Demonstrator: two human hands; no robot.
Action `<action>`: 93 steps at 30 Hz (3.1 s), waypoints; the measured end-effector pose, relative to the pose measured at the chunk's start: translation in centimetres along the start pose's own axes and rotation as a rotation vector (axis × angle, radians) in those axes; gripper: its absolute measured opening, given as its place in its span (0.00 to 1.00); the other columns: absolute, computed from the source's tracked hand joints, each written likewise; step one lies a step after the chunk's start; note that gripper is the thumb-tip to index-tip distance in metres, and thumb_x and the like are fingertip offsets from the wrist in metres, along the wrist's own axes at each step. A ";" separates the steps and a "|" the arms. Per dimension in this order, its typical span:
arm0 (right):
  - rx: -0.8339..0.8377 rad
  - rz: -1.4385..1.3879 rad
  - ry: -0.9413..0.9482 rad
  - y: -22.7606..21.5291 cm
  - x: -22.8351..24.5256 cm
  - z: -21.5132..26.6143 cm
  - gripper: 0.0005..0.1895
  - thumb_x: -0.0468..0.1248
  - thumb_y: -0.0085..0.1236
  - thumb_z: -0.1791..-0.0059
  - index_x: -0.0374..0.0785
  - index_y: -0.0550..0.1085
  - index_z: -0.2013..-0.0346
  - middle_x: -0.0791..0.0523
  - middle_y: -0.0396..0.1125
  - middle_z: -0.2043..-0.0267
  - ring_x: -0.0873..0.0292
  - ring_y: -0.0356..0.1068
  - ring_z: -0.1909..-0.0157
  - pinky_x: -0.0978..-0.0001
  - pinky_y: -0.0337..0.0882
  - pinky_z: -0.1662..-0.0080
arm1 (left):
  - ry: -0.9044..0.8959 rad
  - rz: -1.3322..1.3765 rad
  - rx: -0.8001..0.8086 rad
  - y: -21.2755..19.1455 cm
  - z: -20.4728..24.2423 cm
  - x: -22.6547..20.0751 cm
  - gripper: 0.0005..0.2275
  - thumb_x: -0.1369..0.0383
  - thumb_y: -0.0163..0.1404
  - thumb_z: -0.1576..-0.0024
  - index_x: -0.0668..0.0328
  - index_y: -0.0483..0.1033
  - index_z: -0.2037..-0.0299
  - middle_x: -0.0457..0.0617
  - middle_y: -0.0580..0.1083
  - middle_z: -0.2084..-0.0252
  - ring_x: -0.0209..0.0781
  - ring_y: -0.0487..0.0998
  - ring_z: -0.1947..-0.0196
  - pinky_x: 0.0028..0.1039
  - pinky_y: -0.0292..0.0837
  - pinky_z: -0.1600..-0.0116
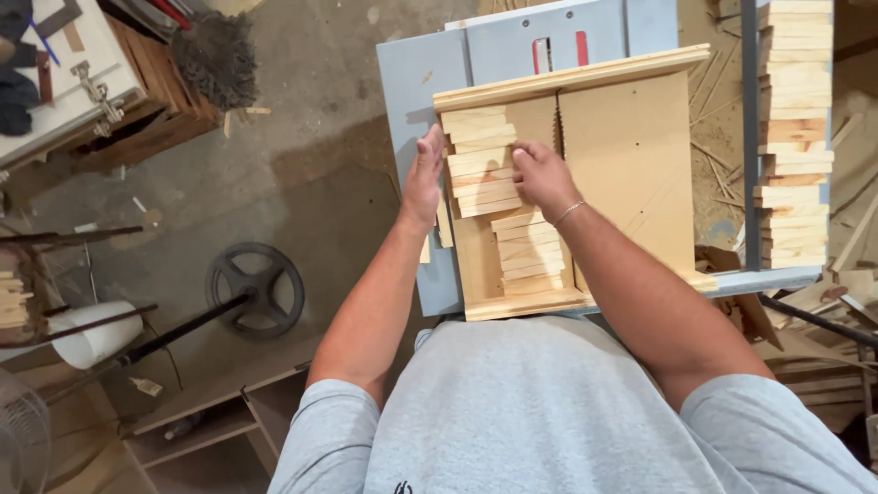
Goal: Organizing and arranging small wooden blocks into a wooden jig on a table saw
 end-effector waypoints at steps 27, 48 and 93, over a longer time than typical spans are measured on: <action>0.408 1.738 -1.144 4.9 3.2 3.5 0.52 0.61 0.67 0.65 0.46 0.59 0.32 0.54 0.54 0.32 0.52 0.53 0.31 0.56 0.52 0.32 | 0.026 -0.933 -0.051 -2.0 1.2 0.0 0.18 0.68 0.49 0.45 0.49 0.75 0.43 0.48 0.75 0.48 0.54 0.77 0.45 0.46 0.72 0.38; 0.418 1.305 -1.184 2.2 8.4 6.3 0.54 0.54 0.75 0.72 0.47 0.63 0.35 0.46 0.58 0.38 0.38 0.61 0.36 0.45 0.60 0.36 | 0.263 -0.583 -0.580 -4.0 9.0 1.8 0.11 0.71 0.57 0.46 0.55 0.82 0.53 0.52 0.79 0.62 0.51 0.81 0.60 0.35 0.76 0.54; 0.389 1.471 -0.961 -7.4 -4.6 2.3 0.07 0.45 0.53 0.49 0.54 0.77 0.61 0.65 0.67 0.55 0.60 0.69 0.50 0.68 0.73 0.49 | -0.669 -1.113 0.255 8.7 13.2 2.2 0.15 0.45 0.49 0.46 0.38 0.85 0.69 0.41 0.81 0.70 0.53 0.82 0.52 0.38 0.78 0.48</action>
Point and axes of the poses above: each hand's wrist, its own z-axis away from the middle knuckle, its own y-axis out of the palm, x = y × z, the point moved 1 cm from there along -z, towards the middle knuckle
